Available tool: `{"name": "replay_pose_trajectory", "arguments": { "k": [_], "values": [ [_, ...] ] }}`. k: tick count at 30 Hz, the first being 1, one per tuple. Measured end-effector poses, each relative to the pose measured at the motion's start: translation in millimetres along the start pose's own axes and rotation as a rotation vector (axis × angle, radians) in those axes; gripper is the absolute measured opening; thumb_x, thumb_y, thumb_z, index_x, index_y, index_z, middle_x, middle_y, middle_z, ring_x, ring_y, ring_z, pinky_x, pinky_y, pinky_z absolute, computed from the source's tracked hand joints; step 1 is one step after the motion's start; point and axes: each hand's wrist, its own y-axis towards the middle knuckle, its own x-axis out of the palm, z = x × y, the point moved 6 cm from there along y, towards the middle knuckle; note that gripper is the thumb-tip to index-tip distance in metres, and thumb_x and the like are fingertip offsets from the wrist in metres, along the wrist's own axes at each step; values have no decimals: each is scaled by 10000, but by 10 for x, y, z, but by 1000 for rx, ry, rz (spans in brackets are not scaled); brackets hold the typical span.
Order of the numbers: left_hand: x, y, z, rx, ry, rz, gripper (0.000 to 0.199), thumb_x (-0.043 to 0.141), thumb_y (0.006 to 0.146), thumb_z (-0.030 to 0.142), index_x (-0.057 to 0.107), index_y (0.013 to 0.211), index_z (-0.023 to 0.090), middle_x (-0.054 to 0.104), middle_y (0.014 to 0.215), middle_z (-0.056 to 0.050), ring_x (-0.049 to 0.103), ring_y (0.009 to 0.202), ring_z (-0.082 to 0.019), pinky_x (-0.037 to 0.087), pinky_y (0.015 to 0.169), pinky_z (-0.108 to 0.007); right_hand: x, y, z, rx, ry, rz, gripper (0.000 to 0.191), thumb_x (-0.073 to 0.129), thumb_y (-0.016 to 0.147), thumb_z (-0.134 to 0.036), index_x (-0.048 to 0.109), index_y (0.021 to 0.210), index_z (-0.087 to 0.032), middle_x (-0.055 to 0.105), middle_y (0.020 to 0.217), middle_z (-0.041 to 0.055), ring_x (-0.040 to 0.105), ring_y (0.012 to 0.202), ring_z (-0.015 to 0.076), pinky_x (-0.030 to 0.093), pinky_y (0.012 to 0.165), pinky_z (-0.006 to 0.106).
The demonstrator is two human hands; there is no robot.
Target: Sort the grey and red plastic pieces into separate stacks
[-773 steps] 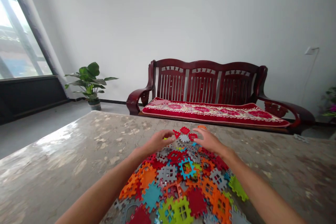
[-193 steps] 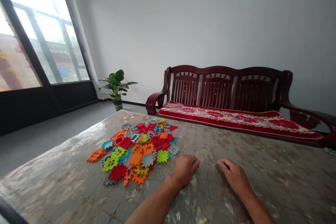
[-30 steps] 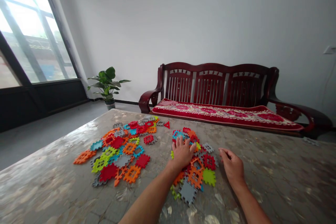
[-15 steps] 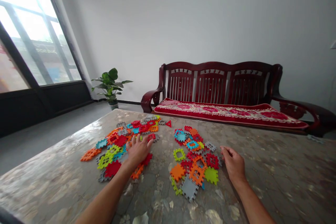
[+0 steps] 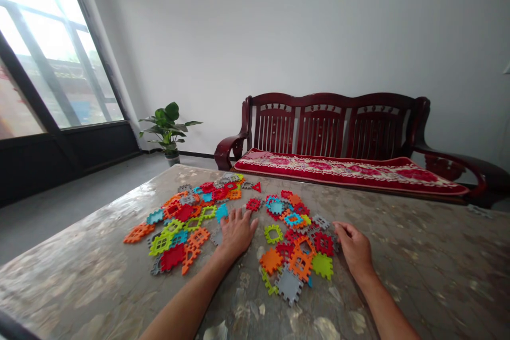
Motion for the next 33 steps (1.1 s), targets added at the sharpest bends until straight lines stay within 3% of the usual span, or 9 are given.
{"name": "replay_pose_trajectory", "arguments": {
  "k": [5,8,11,14,17,20,22,25,33],
  "values": [
    [80,19,321,264,-301,-11,477,350,973,415,475,1405,255,476,1469,-81,404,1366,-235,314,1127,-430,-4,0,15,-2,8,15,490,553,725,-584,744,847,-149,717,718,69,599,616,213,450,600,300],
    [-9,49,163,322,-414,67,452,349,974,374,532,1356,217,512,1436,-88,429,1350,-214,327,1133,-387,-4,1,32,5,20,16,494,560,714,-587,743,852,-149,715,718,69,608,634,221,456,614,305],
    [-170,82,-329,200,-355,171,419,384,958,378,595,1281,215,564,1379,-91,480,1301,-228,356,1110,-399,0,2,42,10,19,9,495,556,713,-589,738,851,-150,707,704,64,606,629,221,457,617,307],
    [-333,59,-1009,-88,-137,222,445,349,963,381,551,1329,227,545,1400,-97,419,1344,-275,329,1103,-473,9,3,33,2,16,3,487,552,715,-588,737,836,-154,711,712,69,610,634,224,461,622,308],
    [-394,-38,-1607,-382,4,155,564,288,958,506,464,1410,216,513,1411,-153,451,1296,-360,357,1027,-568,17,5,16,-4,9,4,479,551,710,-584,740,829,-159,721,729,77,619,648,231,464,627,311],
    [-343,-110,-1857,-444,57,68,616,248,949,562,438,1436,237,468,1445,-167,430,1317,-379,361,1012,-564,21,9,13,-7,1,7,478,550,706,-583,742,829,-163,731,758,86,629,665,238,469,630,315],
    [-297,-128,-1853,-427,99,43,610,241,946,574,440,1438,273,429,1480,-157,393,1352,-377,341,1027,-569,24,15,20,-7,-2,4,477,550,706,-583,743,828,-164,737,772,91,636,676,243,473,632,317],
    [-227,-115,-1678,-384,125,-5,602,229,951,567,413,1458,301,356,1535,-153,337,1393,-380,321,1039,-584,25,23,37,-3,-1,-3,485,545,699,-583,747,836,-164,740,782,94,640,680,245,475,628,318],
    [-136,-59,-891,-224,98,-67,553,311,941,563,436,1435,348,353,1546,-125,352,1384,-372,276,1061,-612,20,21,25,-2,4,-3,475,551,691,-581,748,823,-170,740,775,87,639,676,240,478,634,319]
  ]
}}
